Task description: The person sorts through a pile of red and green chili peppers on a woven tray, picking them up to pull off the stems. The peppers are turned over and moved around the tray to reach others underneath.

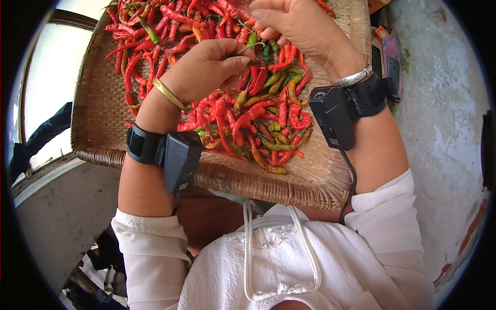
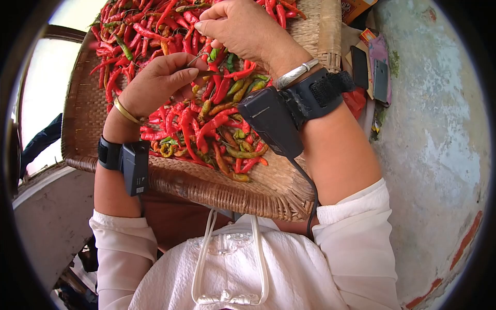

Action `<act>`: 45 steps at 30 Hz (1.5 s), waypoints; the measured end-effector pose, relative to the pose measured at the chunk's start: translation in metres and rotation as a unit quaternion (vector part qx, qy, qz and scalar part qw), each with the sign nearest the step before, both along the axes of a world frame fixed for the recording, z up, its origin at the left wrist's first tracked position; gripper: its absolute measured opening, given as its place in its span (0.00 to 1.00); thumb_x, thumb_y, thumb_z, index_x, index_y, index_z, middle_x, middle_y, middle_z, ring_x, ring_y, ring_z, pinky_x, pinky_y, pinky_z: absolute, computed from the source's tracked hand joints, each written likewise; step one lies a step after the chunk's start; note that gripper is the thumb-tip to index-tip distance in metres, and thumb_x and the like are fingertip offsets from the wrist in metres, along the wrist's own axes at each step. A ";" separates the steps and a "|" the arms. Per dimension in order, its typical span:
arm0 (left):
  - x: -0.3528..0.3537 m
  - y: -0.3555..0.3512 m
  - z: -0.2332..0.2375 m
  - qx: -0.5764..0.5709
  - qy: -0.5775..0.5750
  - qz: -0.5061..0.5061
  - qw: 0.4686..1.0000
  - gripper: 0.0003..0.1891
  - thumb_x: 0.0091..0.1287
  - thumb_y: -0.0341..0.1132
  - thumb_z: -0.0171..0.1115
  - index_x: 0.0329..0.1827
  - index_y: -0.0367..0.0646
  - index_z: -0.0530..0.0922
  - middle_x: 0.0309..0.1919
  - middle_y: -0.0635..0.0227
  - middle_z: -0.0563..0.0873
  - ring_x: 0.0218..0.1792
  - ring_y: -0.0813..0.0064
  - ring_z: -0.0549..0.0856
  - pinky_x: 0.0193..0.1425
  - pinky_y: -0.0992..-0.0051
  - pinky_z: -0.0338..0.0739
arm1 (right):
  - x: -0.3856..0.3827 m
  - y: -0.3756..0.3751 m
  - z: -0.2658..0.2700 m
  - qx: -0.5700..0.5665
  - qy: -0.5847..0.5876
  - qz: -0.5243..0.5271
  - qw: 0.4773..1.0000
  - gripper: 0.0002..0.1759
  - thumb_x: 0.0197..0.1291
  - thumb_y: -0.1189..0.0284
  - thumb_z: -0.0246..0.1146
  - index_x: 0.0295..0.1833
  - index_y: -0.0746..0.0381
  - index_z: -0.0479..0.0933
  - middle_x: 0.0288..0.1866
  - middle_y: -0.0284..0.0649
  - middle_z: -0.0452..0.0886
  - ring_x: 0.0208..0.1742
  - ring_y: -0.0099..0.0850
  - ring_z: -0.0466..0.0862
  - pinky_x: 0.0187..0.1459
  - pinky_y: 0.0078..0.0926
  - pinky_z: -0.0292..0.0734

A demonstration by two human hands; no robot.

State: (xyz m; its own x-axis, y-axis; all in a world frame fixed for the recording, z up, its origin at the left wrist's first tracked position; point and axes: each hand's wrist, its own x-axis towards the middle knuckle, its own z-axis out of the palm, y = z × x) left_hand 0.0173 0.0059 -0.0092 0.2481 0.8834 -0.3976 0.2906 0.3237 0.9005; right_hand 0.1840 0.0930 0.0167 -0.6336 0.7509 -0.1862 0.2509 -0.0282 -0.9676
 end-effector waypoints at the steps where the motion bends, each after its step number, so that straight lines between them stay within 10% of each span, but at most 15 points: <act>1: -0.002 0.000 -0.002 0.000 -0.001 0.001 1.000 0.11 0.65 0.31 0.52 0.48 0.38 0.74 0.30 0.75 0.80 0.23 0.90 0.76 0.26 0.88 0.71 | -0.002 -0.002 -0.005 0.053 -0.035 0.001 0.998 0.14 0.57 0.70 0.58 0.43 0.71 0.75 0.30 0.35 0.78 0.29 0.20 0.77 0.30 0.18 0.71; 9: -0.010 0.010 0.001 -0.031 0.041 -0.039 0.998 0.12 0.65 0.27 0.49 0.51 0.38 0.73 0.35 0.72 0.81 0.30 0.86 0.80 0.35 0.85 0.76 | 0.010 0.000 -0.008 0.184 -0.153 0.002 0.971 0.12 0.53 0.69 0.59 0.39 0.65 0.79 0.31 0.39 0.81 0.29 0.27 0.78 0.34 0.24 0.73; 14: -0.012 0.020 0.019 0.205 -0.259 0.211 0.920 0.22 0.66 0.31 0.51 0.62 0.35 0.62 0.48 0.65 0.78 0.41 0.77 0.81 0.45 0.78 0.77 | 0.018 -0.001 -0.031 0.332 -0.168 0.034 0.928 0.11 0.51 0.66 0.61 0.35 0.63 0.79 0.30 0.42 0.81 0.32 0.36 0.81 0.36 0.31 0.75; 17: -0.021 0.020 0.009 0.186 -0.138 0.222 0.947 0.20 0.66 0.34 0.52 0.59 0.37 0.67 0.45 0.68 0.79 0.39 0.77 0.81 0.44 0.78 0.76 | 0.022 -0.009 -0.027 0.313 -0.253 0.134 0.906 0.10 0.50 0.68 0.61 0.35 0.62 0.79 0.32 0.44 0.81 0.37 0.40 0.81 0.39 0.33 0.75; 19: -0.014 0.017 -0.005 0.142 0.154 0.049 0.977 0.15 0.64 0.35 0.54 0.52 0.37 0.74 0.39 0.69 0.82 0.36 0.77 0.81 0.39 0.80 0.75 | 0.024 -0.014 -0.034 0.310 -0.295 0.196 0.882 0.10 0.50 0.68 0.61 0.35 0.62 0.79 0.32 0.44 0.81 0.39 0.41 0.80 0.40 0.33 0.75; 26: 0.015 0.009 -0.028 0.133 0.427 -0.181 0.876 0.12 0.52 0.43 0.62 0.29 0.43 0.80 0.26 0.58 0.82 0.34 0.58 0.82 0.38 0.63 0.75 | 0.019 -0.022 -0.049 0.362 -0.366 0.240 0.823 0.10 0.45 0.73 0.61 0.36 0.64 0.75 0.29 0.48 0.78 0.36 0.46 0.78 0.38 0.39 0.73; 45: 0.028 -0.005 -0.034 0.150 0.410 -0.289 0.852 0.10 0.49 0.38 0.62 0.30 0.42 0.77 0.24 0.58 0.80 0.30 0.57 0.81 0.34 0.63 0.74 | 0.025 -0.039 -0.038 0.260 -0.372 0.384 0.804 0.11 0.40 0.73 0.63 0.34 0.61 0.80 0.30 0.45 0.79 0.36 0.42 0.80 0.38 0.36 0.74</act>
